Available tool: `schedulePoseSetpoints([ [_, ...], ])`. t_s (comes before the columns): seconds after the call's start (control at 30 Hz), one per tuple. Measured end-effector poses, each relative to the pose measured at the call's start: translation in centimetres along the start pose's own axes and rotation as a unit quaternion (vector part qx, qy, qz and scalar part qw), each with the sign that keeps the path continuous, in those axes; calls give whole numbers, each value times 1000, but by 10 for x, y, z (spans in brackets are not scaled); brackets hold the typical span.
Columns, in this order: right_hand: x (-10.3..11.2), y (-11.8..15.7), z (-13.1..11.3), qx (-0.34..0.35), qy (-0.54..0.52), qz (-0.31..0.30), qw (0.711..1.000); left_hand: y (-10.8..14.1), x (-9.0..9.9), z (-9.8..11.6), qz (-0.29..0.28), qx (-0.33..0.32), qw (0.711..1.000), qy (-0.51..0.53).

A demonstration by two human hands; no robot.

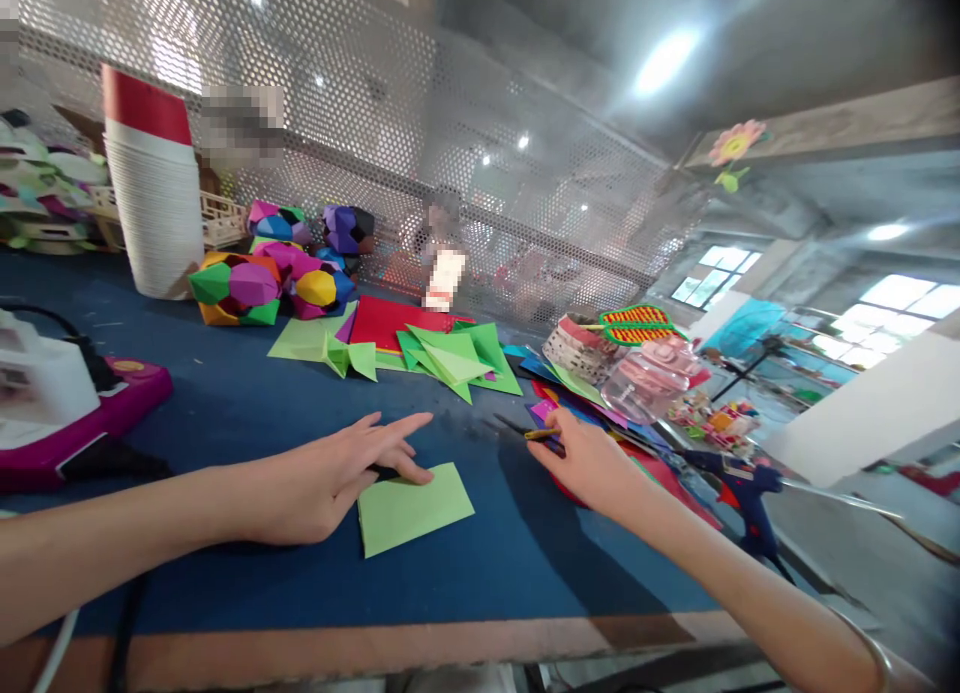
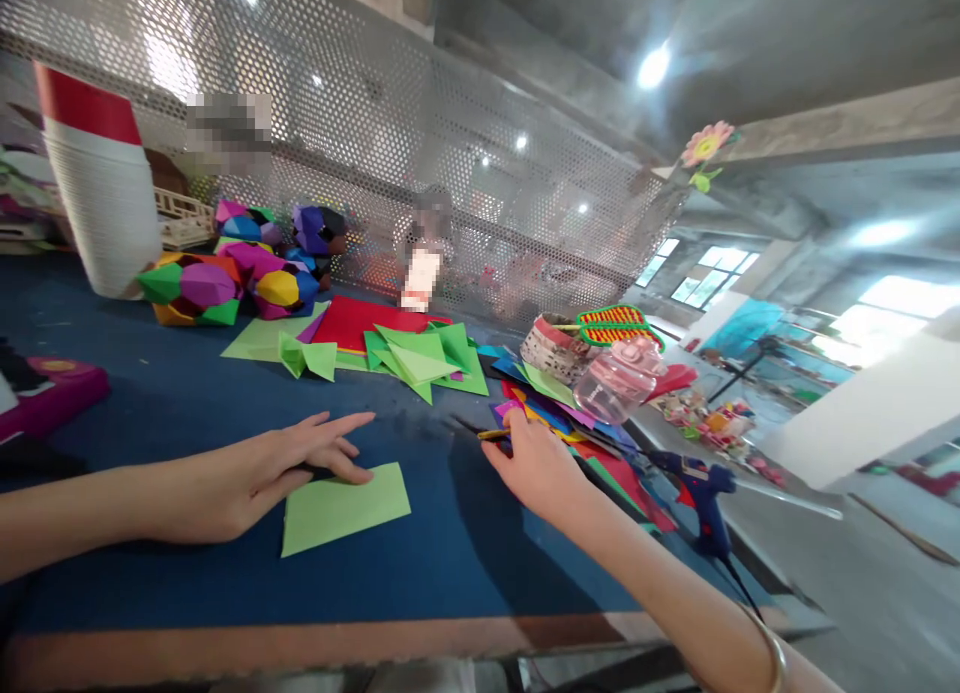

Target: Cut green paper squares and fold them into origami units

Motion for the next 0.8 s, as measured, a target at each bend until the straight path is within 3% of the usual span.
schedulePoseSetpoints([
  [0.07,3,5,-9,7,37,25,999,0,1,-2,-3,23,1000,0],
  [0.17,10,16,-48,68,51,33,996,2,4,-3,9,51,999,-5],
  [0.23,8,25,-88,179,-30,-32,983,2,8,-3,31,52,998,-8],
  [0.3,3,34,-121,258,-126,-138,948,3,12,-3,63,49,997,-10],
  [0.4,-3,31,-146,301,-162,-225,913,3,21,-5,115,44,992,10],
  [0.5,-6,15,-155,306,-197,-239,900,1,28,-7,154,41,985,58],
  [0.63,-2,-2,-160,317,-308,-178,879,-2,29,-16,164,66,961,211],
  [0.7,2,-5,-160,323,-329,-113,880,-3,27,-18,152,84,938,301],
  [0.8,15,4,-160,382,-335,8,861,-4,19,-12,87,104,895,425],
])
Point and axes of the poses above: each hand's wrist, its own y-axis away from the middle knuckle, its own x-axis out of the back of the hand, z = x × y, the point moved 8 cm from there along -y, towards the middle knuckle, and after that the axes turned 10 degrees about -y, right-handed, at the moved point
